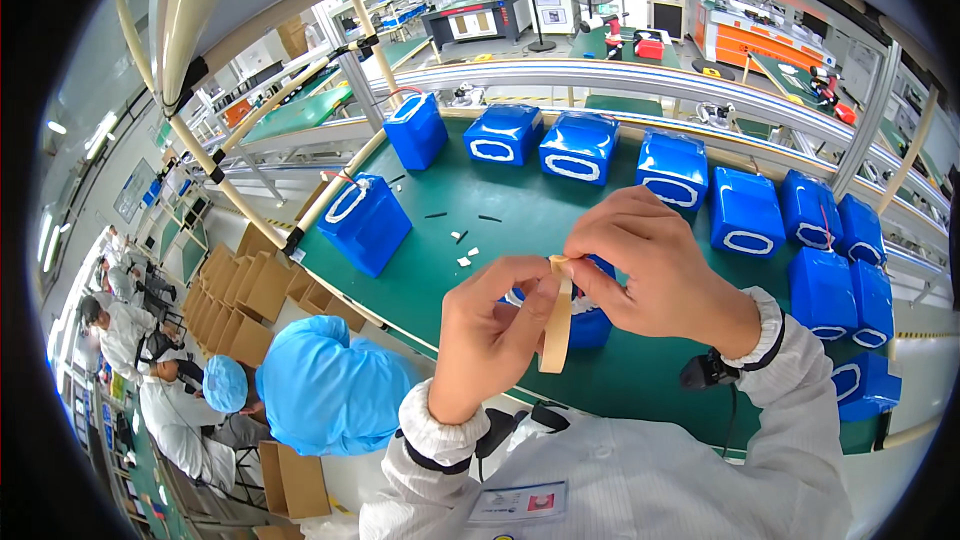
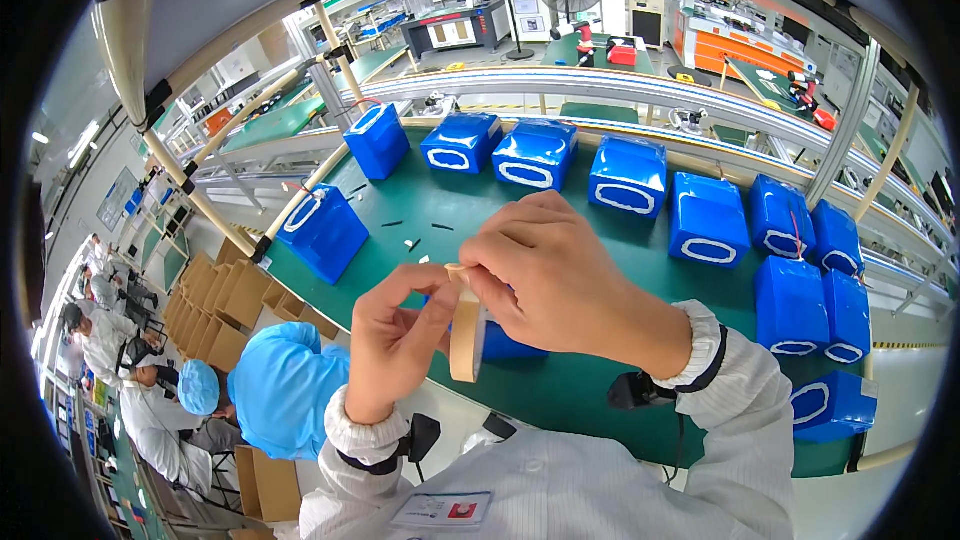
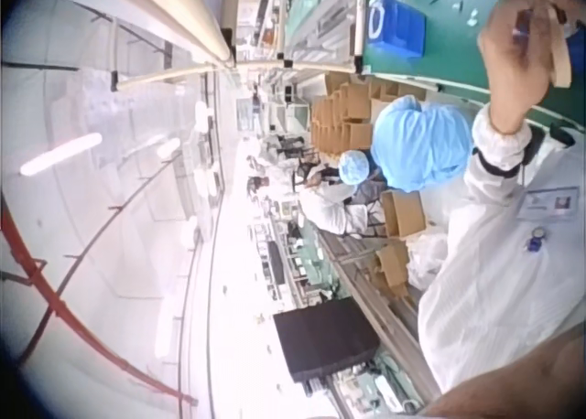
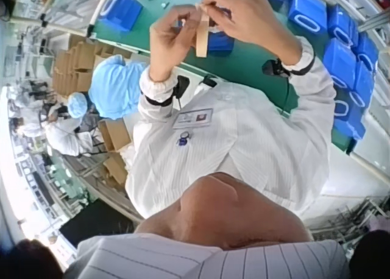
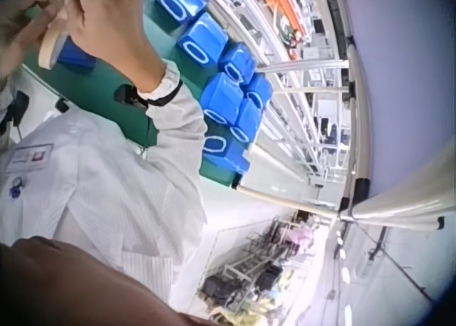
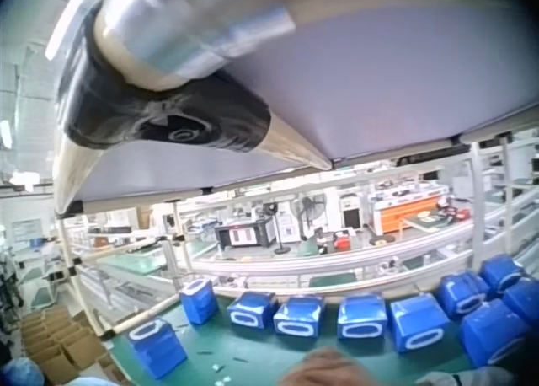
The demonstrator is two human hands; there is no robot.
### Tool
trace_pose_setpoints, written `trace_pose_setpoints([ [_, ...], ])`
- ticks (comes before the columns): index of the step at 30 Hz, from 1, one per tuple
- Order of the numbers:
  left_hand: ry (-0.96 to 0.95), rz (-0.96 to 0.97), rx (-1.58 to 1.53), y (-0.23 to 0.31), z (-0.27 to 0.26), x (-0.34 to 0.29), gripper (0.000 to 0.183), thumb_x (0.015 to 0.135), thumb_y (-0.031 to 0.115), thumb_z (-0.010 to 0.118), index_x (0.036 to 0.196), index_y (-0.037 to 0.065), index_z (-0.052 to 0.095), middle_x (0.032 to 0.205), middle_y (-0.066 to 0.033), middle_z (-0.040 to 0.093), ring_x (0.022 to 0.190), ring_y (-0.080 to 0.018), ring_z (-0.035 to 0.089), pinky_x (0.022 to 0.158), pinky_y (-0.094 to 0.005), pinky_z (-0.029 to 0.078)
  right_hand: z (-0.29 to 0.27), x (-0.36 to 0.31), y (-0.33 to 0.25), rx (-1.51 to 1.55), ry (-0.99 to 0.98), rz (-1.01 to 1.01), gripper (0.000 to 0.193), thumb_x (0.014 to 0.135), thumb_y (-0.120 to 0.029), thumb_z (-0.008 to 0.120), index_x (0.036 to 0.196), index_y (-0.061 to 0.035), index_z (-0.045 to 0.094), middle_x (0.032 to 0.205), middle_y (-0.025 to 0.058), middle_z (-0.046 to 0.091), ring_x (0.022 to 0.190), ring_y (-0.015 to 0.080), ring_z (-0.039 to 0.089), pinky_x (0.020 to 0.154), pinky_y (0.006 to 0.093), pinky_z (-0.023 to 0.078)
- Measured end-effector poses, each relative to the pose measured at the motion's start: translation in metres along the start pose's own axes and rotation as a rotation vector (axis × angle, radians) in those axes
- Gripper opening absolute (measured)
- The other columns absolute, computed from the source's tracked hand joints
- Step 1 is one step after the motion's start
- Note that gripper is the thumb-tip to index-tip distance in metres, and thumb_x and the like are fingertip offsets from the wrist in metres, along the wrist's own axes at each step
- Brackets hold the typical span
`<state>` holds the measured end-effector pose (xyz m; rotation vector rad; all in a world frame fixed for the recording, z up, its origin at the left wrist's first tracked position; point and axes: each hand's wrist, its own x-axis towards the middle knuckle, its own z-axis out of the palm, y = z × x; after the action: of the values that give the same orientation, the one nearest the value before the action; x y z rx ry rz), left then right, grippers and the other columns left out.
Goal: The person secures red and black wires protruding from blue rectangular battery packs using beige adhesive tape. They repeatedly wrap the tape around the wire junctions and the top surface of the battery packs to ensure the connections are held in place.
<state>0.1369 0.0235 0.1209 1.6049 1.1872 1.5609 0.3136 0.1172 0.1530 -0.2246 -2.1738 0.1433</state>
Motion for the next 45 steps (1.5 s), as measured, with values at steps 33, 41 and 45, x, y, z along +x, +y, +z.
trace_pose_setpoints([
  [33, -0.166, 0.652, 0.495, -0.015, -0.016, 0.003, 0.053, 0.082, -0.006, 0.077, 0.123, 0.002, 0.045, 0.097, -0.0187, 0.071, 0.088, -0.0256, 0.072, 0.076, -0.0374, 0.057, -0.013, 0.012, 0.016, 0.287, -0.141, 0.181, 0.009, 0.080, -0.009, 0.077, 0.086, -0.0049, 0.071, 0.078, 0.0072, 0.072, 0.072, 0.0244, 0.070, 0.065, 0.0331, 0.052],
  [41, 0.052, 0.446, 0.133, -0.031, 0.007, -0.024, 0.044, 0.075, -0.007, 0.082, 0.110, -0.001, 0.055, 0.102, -0.0190, 0.072, 0.097, -0.0271, 0.071, 0.088, -0.0397, 0.054, -0.007, 0.014, 0.022, 0.489, -0.224, 0.202, 0.024, 0.083, -0.012, 0.072, 0.105, -0.0029, 0.068, 0.085, 0.0105, 0.075, 0.080, 0.0255, 0.072, 0.075, 0.0356, 0.054],
  [45, 0.053, 0.363, 0.026, -0.049, 0.020, -0.037, 0.072, 0.080, -0.007, 0.078, 0.130, 0.005, 0.028, 0.112, -0.0213, 0.070, 0.101, -0.0270, 0.070, 0.096, -0.0376, 0.050, -0.002, 0.008, 0.023, 0.529, -0.251, 0.189, 0.029, 0.086, -0.018, 0.075, 0.110, -0.0046, 0.068, 0.089, 0.0082, 0.076, 0.083, 0.0255, 0.073, 0.076, 0.0344, 0.054],
])
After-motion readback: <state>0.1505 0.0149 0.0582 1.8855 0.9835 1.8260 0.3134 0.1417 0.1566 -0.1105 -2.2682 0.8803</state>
